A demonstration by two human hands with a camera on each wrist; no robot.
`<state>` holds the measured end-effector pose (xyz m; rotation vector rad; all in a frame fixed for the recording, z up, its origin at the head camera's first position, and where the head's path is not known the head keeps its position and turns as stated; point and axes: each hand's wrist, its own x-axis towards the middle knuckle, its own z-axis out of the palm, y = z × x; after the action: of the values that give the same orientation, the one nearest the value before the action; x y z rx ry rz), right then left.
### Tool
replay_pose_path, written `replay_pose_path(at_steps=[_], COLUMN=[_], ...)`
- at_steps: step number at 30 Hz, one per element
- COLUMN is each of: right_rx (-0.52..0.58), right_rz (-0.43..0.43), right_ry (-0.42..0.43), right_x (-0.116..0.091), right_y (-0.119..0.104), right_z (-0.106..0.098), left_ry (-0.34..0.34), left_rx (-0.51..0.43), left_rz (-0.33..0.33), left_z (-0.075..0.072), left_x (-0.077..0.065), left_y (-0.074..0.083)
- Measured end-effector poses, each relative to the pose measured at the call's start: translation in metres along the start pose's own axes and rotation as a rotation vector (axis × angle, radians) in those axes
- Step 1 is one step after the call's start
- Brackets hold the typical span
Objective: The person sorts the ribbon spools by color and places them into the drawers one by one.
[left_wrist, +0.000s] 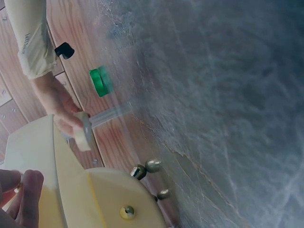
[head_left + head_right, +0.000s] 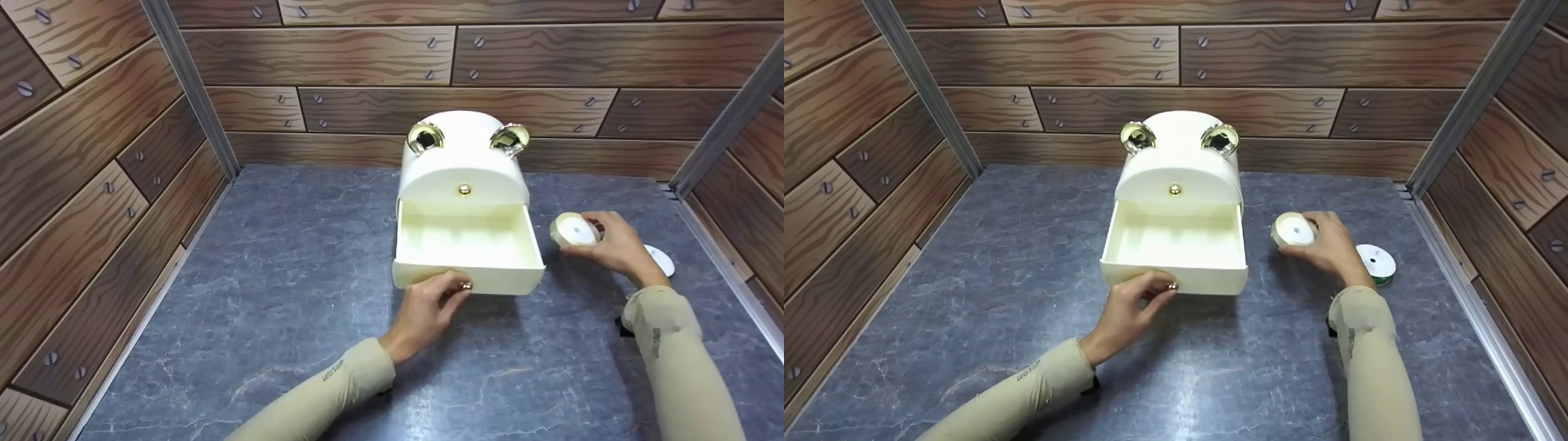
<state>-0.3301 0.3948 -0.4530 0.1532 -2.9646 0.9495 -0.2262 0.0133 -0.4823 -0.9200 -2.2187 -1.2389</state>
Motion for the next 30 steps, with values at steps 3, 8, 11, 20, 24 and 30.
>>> replay_pose_path(at_steps=[3, 8, 11, 20, 24, 30], right_rx=[0.009, 0.011, 0.021, 0.063, 0.071, 0.073], right_rz=[-0.023, -0.063, -0.083, -0.151, -0.195, -0.248], right_ry=[0.014, 0.036, 0.044, 0.071, 0.095, 0.106], right_x=[-0.002, -0.005, -0.008, -0.018, -0.023, -0.031], right_y=[-0.007, -0.016, -0.023, -0.050, -0.060, -0.080], right_z=[-0.001, -0.003, -0.005, -0.015, -0.019, -0.024], left_ry=[-0.002, -0.007, -0.006, -0.002, -0.005, -0.004], left_rx=[-0.006, -0.004, 0.013, 0.018, 0.016, 0.010], left_rz=[-0.005, -0.011, -0.003, 0.005, 0.000, 0.005], left_z=[0.000, 0.000, 0.000, -0.001, -0.001, 0.000], left_x=[0.000, 0.000, 0.000, 0.000, 0.000, 0.000], left_y=[0.000, 0.001, 0.001, -0.001, -0.001, -0.001])
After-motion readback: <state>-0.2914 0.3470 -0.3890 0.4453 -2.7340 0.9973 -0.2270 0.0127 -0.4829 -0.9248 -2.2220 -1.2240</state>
